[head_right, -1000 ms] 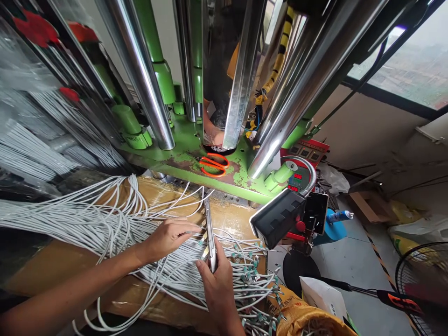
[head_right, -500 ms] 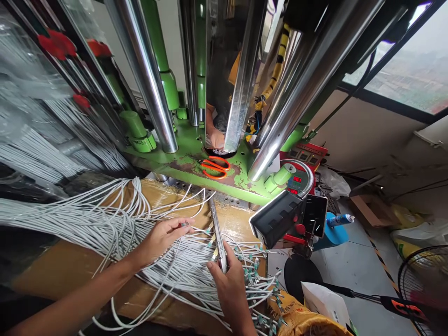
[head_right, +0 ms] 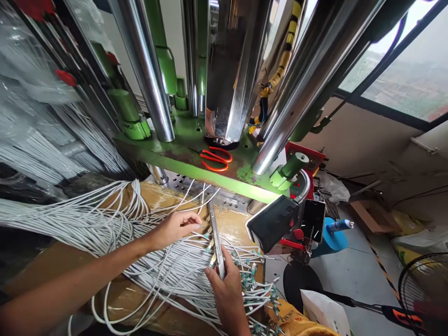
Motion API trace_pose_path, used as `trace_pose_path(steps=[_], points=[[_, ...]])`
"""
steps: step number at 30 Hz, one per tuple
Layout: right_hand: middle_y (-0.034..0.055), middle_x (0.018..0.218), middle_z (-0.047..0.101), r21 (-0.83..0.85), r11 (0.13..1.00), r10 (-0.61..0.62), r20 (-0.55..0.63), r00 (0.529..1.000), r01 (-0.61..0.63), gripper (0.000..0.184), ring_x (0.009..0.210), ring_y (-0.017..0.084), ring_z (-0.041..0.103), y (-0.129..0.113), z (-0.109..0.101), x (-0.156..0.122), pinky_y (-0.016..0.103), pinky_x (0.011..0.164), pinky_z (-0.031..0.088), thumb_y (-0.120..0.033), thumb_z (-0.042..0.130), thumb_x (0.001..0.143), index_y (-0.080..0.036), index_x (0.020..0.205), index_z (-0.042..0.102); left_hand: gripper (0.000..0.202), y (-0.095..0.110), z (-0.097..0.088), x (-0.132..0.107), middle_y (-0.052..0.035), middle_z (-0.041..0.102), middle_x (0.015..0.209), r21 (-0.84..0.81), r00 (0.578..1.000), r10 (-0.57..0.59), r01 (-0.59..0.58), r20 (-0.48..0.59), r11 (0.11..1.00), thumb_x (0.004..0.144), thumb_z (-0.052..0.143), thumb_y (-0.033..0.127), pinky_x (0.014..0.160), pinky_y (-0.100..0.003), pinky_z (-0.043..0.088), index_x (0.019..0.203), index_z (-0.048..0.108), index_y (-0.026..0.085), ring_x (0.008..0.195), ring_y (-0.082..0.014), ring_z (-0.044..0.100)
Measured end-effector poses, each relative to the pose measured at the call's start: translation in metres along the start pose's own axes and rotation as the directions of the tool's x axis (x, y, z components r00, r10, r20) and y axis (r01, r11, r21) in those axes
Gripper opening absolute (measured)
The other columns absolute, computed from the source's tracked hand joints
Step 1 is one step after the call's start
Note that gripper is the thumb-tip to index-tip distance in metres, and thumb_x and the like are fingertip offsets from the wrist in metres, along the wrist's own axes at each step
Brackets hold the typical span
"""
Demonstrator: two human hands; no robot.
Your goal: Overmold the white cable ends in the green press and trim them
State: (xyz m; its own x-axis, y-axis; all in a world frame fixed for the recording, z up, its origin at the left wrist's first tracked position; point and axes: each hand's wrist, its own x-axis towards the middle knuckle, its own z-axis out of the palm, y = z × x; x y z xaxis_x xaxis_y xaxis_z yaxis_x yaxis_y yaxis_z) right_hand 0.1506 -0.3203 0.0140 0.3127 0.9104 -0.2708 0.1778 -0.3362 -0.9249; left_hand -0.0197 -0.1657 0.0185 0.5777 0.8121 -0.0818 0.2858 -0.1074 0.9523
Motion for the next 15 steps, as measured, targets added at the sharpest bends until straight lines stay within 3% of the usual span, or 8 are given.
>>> trace_pose_path(steps=[2, 5, 10, 15], points=[[0.0093, 0.132, 0.058, 0.009, 1.000, 0.001, -0.001, 1.000, -0.001, 0.060, 0.123, 0.027, 0.050, 0.002, 0.000, 0.000, 0.036, 0.107, 0.035, -0.035, 0.066, 0.075, -0.014, 0.130, 0.055, 0.016, -0.005, 0.003, 0.001, -0.0012, 0.069, 0.079, 0.208, 0.990, 0.135, -0.124, -0.040, 0.970, 0.085, 0.054, 0.025, 0.067, -0.024, 0.046, 0.087, 0.068, 0.017, 0.071, -0.0138, 0.061], [0.0093, 0.129, 0.059, 0.017, 1.000, 0.019, -0.003, 1.000, -0.019, 0.064, 0.120, 0.027, 0.052, 0.006, 0.002, 0.000, 0.036, 0.107, 0.035, -0.034, 0.067, 0.074, -0.012, 0.132, 0.052, 0.018, -0.013, 0.007, 0.003, -0.0022, 0.071, 0.084, 0.399, 0.949, 0.314, -0.285, -0.010, 0.872, 0.088, 0.051, 0.019, 0.076, -0.026, 0.046, 0.088, 0.069, 0.018, 0.078, -0.0153, 0.063], [0.0085, 0.118, 0.066, -0.023, 0.999, 0.042, -0.002, 0.999, -0.042, 0.064, 0.099, 0.024, 0.061, 0.009, 0.003, 0.000, 0.033, 0.096, 0.044, -0.033, 0.065, 0.075, -0.011, 0.133, 0.051, 0.020, -0.024, 0.009, 0.006, -0.0039, 0.071, 0.086, 0.490, 0.864, 0.499, -0.463, 0.063, 0.739, 0.091, 0.048, 0.013, 0.078, -0.027, 0.046, 0.087, 0.068, 0.016, 0.081, -0.0155, 0.063], [0.0094, 0.132, 0.058, -0.056, 0.998, -0.007, 0.014, 1.000, 0.008, 0.062, 0.121, 0.026, 0.051, 0.006, 0.001, 0.002, 0.032, 0.103, 0.038, -0.030, 0.065, 0.074, -0.012, 0.132, 0.052, 0.020, -0.026, 0.012, 0.010, -0.0034, 0.071, 0.085, 0.522, 0.827, 0.546, -0.528, 0.134, 0.671, 0.092, 0.048, 0.011, 0.078, -0.027, 0.044, 0.088, 0.068, 0.015, 0.080, -0.0151, 0.063]])
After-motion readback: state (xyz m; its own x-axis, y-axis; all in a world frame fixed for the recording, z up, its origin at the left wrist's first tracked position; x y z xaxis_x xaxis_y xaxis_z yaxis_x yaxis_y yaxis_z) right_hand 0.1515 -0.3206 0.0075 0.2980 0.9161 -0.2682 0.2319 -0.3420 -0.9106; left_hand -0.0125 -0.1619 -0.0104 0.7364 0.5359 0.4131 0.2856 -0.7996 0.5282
